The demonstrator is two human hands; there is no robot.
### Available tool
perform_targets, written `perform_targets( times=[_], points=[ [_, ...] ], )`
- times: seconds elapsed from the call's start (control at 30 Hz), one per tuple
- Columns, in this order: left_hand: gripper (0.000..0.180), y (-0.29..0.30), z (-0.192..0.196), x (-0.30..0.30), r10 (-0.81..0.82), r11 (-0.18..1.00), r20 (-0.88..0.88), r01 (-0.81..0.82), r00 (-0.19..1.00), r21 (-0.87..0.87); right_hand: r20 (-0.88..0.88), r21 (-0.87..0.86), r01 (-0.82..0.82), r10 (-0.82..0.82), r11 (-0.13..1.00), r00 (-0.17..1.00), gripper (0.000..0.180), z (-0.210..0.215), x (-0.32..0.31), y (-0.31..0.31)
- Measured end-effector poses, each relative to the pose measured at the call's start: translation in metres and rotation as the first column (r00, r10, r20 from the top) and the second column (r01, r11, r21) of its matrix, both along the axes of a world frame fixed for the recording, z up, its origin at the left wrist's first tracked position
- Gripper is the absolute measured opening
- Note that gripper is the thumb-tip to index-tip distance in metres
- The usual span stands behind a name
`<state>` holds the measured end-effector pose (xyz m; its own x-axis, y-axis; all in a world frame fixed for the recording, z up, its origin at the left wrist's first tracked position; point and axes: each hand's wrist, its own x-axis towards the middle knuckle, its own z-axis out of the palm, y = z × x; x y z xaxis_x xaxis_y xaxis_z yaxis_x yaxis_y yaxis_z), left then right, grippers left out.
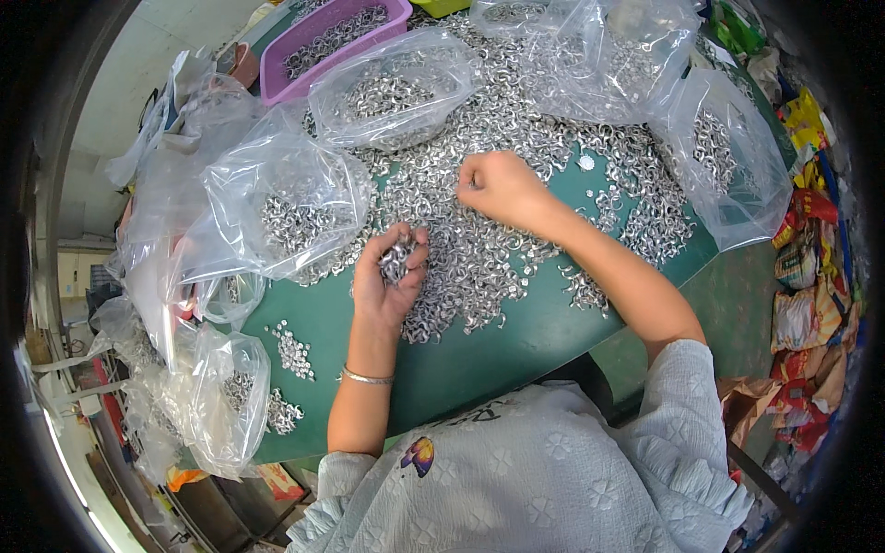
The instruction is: The person sorts through a pile of small metal decorative parts on a table, picking them up by hand and placing them into different plastic bags.
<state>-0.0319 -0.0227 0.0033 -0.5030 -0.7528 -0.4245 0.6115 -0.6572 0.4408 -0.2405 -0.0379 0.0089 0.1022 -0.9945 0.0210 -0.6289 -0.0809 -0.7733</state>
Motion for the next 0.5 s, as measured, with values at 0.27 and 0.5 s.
perform_targets(
  times=[0.27, 0.5],
  points=[
    [0.025, 0.016, -0.004, 0.007, -0.007, 0.986, -0.042, 0.014, 0.999, 0.167, 0.824, 0.566, -0.267, -0.538, 0.780, 0.178, 0.028, 0.007, -0.014, 0.007],
    [0.029, 0.048, 0.011, -0.024, -0.162, 0.934, 0.021, 0.147, 0.987, 0.327, 0.746, 0.202, -0.198, -0.020, 0.959, 0.666, 0.025, 0.028, 0.044, 0.051]
  ],
)
